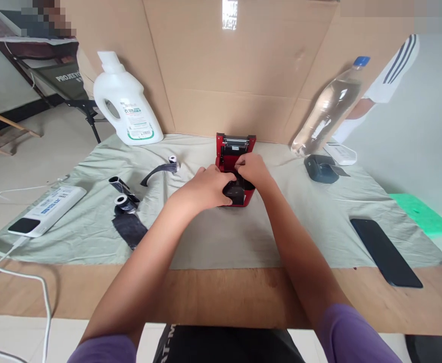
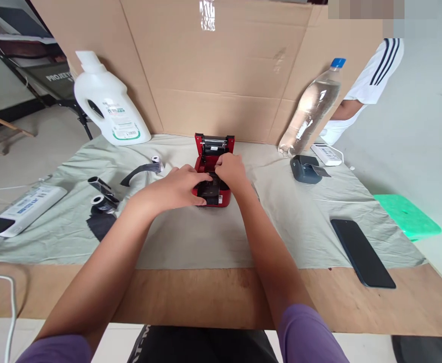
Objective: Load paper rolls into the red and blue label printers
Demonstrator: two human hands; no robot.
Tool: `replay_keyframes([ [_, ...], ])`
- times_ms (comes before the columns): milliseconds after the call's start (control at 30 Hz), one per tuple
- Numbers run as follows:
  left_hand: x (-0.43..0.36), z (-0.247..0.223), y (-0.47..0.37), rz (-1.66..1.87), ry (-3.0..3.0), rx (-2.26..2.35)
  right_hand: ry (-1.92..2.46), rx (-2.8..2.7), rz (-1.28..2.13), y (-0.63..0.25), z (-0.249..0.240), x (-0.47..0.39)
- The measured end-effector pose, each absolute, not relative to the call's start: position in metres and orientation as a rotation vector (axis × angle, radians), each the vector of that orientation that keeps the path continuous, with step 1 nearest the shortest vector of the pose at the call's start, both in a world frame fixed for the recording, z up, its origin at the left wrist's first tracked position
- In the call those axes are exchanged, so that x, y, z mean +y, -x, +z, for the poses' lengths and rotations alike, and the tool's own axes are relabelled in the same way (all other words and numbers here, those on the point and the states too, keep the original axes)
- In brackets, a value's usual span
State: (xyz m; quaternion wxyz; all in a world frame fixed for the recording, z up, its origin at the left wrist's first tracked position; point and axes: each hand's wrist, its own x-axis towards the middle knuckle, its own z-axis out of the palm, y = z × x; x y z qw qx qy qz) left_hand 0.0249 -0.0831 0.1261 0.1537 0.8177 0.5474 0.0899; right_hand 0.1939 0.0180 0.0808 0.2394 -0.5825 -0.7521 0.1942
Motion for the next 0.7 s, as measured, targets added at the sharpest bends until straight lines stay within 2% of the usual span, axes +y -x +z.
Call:
replay_keyframes([
  [167,-0.099,0.118,-0.056,0.214,-2.524,1.676,1.561,-1.592,0.569,-0.203,0.078,0.035],
  [367,-0.120,0.094,-0.092,0.336,-2.443,1.986,1.299,-1.258,0.843,-0.205,0.074,0.042],
  [533,-0.126,0.062,-0.073,0.628,-2.524,1.898,1.210,-1.350,0.835,-0.212,0.070,0.029],
  [700,-0.125,0.042,-0.054,0.841,-2.610,1.844,1.202,-1.323,0.753,-0.216,0.046,0.011],
])
